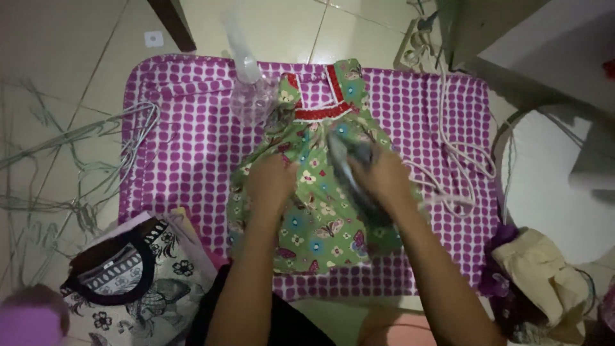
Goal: The recorder irons several pieces of children's clothing on a mat on the floor and then folds them.
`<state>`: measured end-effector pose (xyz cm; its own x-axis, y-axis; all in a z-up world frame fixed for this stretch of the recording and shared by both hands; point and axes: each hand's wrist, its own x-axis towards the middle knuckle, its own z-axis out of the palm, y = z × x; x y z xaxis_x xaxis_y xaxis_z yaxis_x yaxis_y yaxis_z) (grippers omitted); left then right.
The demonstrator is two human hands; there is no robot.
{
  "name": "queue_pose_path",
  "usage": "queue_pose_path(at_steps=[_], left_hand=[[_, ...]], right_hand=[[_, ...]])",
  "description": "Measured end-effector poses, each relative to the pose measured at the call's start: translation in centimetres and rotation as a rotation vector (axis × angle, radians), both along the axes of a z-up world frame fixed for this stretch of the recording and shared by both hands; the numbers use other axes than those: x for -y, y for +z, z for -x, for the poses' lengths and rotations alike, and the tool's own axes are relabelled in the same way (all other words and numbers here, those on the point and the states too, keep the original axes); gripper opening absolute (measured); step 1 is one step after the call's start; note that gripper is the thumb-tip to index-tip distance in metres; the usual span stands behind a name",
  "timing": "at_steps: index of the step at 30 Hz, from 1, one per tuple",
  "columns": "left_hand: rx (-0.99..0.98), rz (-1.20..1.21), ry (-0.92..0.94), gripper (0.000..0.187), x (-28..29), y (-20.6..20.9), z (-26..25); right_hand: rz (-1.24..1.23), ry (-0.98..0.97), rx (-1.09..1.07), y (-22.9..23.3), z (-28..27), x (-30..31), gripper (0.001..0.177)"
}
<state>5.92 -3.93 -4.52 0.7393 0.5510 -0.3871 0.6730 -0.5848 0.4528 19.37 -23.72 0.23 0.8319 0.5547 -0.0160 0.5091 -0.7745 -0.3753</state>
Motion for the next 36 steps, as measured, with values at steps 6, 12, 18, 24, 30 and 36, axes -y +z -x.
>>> queue_pose_path(at_steps=[6, 12, 18, 24, 30, 36], left_hand=[[0.056, -0.231, 0.304, 0.092, -1.2, 0.6, 0.1], [0.007, -0.143, 0.326, 0.078, -2.0, -1.5, 0.7], [0.022, -0.129, 0.19, 0.038, -2.7, -4.9, 0.5], [0.271, 0.242, 0.365, 0.032, -1.7, -3.6, -0.6], [0.205, 0.301, 0.197, 0.046, -2.2, -4.4, -0.4], [-0.113, 0.114, -0.22, 0.048, -2.8, -6.8, 0.2]], right_hand=[[0.221, 0.006, -0.274, 2.1, 7.1, 2.2, 0.056], [0.155, -0.071, 0.042, 0.9, -0.1, -0.1, 0.057], [-0.029, 0.004, -0.222, 2.2, 0.3, 1.2, 0.053], [0.298, -0.074, -0.24, -1.0, 4.9, 11.3, 0.065], [0.037, -0.273, 0.074, 0.9, -3.3, 15.2, 0.054], [0.174, -0.387, 0.125, 0.1, -12.1, 13.8, 0.061]])
